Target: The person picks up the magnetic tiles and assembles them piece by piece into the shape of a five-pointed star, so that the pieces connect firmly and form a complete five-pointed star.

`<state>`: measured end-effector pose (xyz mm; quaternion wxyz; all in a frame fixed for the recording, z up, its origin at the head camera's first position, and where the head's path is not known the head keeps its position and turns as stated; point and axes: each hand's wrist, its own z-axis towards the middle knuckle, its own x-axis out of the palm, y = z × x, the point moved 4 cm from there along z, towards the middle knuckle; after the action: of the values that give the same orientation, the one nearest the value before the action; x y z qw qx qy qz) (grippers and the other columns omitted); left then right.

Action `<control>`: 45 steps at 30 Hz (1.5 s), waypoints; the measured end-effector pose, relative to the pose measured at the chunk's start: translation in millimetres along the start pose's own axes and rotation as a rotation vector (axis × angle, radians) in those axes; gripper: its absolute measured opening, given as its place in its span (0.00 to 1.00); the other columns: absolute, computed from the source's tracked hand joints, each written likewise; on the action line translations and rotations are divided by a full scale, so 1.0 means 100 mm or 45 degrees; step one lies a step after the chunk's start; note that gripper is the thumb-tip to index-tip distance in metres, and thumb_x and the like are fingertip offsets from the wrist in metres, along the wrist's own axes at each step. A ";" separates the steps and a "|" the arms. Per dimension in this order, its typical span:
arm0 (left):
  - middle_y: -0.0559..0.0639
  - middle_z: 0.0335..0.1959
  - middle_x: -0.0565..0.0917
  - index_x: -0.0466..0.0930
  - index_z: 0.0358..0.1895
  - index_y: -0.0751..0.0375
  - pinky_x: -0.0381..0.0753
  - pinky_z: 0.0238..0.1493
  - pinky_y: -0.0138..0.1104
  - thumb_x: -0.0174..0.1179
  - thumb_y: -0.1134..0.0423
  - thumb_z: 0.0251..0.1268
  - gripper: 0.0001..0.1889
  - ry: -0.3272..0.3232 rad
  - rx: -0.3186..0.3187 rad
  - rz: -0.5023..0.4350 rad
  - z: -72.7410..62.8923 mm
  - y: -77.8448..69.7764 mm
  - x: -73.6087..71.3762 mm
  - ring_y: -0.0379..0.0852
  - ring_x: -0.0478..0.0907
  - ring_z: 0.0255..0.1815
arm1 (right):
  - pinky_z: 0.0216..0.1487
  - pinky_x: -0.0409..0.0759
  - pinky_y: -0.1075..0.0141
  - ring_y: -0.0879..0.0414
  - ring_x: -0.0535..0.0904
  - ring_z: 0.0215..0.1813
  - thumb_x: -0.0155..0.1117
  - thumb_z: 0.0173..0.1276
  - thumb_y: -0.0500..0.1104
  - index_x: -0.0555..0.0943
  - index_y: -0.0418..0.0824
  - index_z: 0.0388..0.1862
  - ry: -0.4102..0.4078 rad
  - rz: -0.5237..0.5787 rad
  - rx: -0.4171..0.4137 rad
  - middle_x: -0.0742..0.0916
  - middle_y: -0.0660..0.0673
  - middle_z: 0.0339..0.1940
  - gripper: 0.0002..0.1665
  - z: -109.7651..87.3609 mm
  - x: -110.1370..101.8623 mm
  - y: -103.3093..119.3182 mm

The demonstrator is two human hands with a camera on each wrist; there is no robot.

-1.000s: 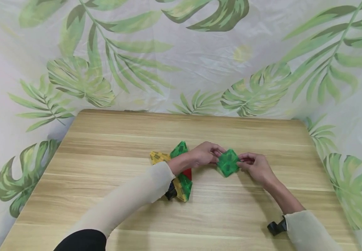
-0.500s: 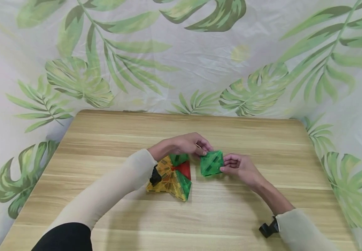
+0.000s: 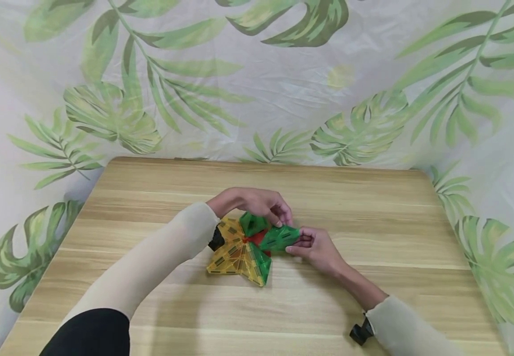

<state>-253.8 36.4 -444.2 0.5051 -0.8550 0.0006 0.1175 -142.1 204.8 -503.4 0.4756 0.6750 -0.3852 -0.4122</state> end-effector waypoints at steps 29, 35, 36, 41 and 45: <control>0.56 0.48 0.89 0.88 0.54 0.67 0.83 0.54 0.30 0.60 0.79 0.74 0.13 0.063 0.002 0.424 0.10 0.07 -0.08 0.43 0.83 0.50 | 0.44 0.90 0.65 0.51 0.93 0.40 0.78 0.65 0.33 0.85 0.25 0.45 -0.192 0.099 0.010 0.92 0.33 0.40 0.15 0.08 0.24 -0.12; 0.60 0.52 0.90 0.88 0.56 0.69 0.83 0.57 0.30 0.60 0.80 0.73 0.14 0.071 -0.034 0.405 0.10 0.07 -0.06 0.47 0.85 0.55 | 0.42 0.90 0.64 0.51 0.93 0.38 0.80 0.63 0.32 0.84 0.24 0.40 -0.219 0.122 0.012 0.92 0.33 0.35 0.14 0.08 0.25 -0.12; 0.61 0.53 0.89 0.87 0.56 0.69 0.83 0.57 0.31 0.60 0.81 0.73 0.14 0.075 -0.042 0.395 0.11 0.07 -0.06 0.48 0.85 0.56 | 0.41 0.90 0.64 0.51 0.93 0.38 0.80 0.62 0.33 0.84 0.25 0.39 -0.218 0.109 0.011 0.92 0.34 0.34 0.14 0.08 0.25 -0.12; 0.62 0.57 0.88 0.86 0.58 0.70 0.83 0.60 0.31 0.59 0.81 0.73 0.16 0.084 -0.074 0.403 0.11 0.08 -0.04 0.51 0.85 0.62 | 0.39 0.89 0.67 0.50 0.93 0.37 0.81 0.62 0.34 0.86 0.27 0.37 -0.205 0.047 0.010 0.92 0.35 0.33 0.13 0.07 0.27 -0.12; 0.62 0.58 0.88 0.86 0.59 0.70 0.82 0.61 0.30 0.59 0.81 0.74 0.16 0.090 -0.083 0.419 0.11 0.09 -0.03 0.51 0.84 0.63 | 0.39 0.91 0.61 0.48 0.93 0.37 0.79 0.63 0.32 0.85 0.24 0.38 -0.184 0.112 0.045 0.92 0.33 0.34 0.13 0.07 0.29 -0.13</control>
<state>-260.2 41.3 -456.2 0.4508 -0.8629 0.1546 0.1683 -136.3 179.5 -523.3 0.4522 0.6341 -0.4549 -0.4318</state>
